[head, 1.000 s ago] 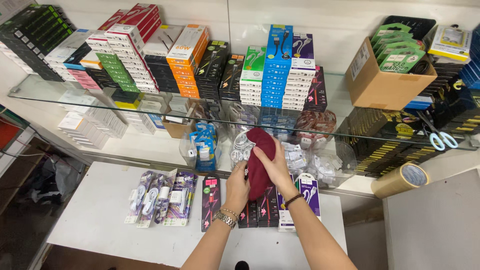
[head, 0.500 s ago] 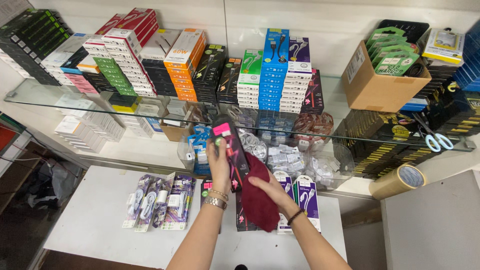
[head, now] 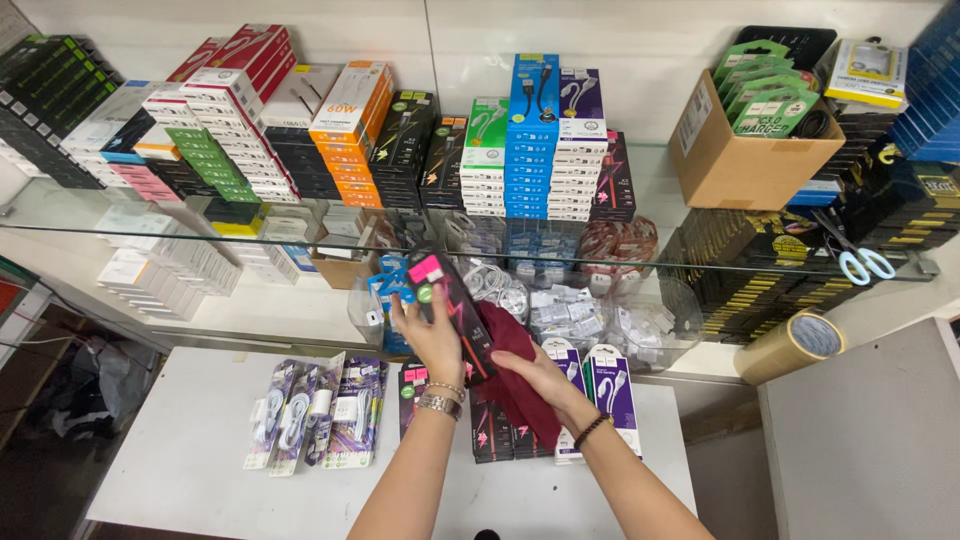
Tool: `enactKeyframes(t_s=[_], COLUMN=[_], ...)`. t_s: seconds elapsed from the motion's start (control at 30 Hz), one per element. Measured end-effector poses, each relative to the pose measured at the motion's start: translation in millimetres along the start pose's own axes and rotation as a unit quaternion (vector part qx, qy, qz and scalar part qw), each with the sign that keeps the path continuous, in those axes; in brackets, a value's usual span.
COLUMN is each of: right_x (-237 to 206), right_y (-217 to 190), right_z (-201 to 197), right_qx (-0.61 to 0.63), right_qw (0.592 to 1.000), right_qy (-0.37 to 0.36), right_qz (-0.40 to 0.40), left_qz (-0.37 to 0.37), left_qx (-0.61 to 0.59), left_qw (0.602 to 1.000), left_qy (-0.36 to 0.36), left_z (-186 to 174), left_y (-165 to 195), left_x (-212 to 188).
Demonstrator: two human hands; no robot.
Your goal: The person arranges packaged phone accessory boxes on a glass display shelf, stacking and aligning them into neat rows, and wipes the boxes with a maroon cloth. They move packages between the counter and the shelf, restack blue, green and purple boxes, and wipe individual packages before placing them back on the display.
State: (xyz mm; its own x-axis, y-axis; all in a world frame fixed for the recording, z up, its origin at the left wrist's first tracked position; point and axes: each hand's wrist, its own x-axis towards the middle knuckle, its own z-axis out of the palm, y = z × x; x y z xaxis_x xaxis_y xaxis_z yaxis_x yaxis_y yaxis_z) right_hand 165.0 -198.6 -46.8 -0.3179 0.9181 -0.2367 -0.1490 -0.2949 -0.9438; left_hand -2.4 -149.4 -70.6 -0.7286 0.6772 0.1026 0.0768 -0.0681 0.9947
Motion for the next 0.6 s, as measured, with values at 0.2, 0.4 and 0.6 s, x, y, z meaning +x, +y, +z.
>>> enactKeyframes(t_s=[0.2,0.4,0.6], right_x=[-5,-46,-52], right_y=[-49,-28,42], right_z=[21,18,-29], right_qx=[-0.395,-0.481,-0.587], right_qw=[0.859,0.792,0.732], right_qy=[0.25,0.182,0.201], right_qz=[-0.208,-0.329,-0.28], left_qz=[-0.085,-0.218,-0.121], left_qx=[-0.178,-0.352,-0.237], left_qw=[0.974,0.908,0.957], left_qy=[-0.111,-0.073,-0.116], left_z=[20,11,9], left_y=[18,23,16], left_x=[-51,-20,0])
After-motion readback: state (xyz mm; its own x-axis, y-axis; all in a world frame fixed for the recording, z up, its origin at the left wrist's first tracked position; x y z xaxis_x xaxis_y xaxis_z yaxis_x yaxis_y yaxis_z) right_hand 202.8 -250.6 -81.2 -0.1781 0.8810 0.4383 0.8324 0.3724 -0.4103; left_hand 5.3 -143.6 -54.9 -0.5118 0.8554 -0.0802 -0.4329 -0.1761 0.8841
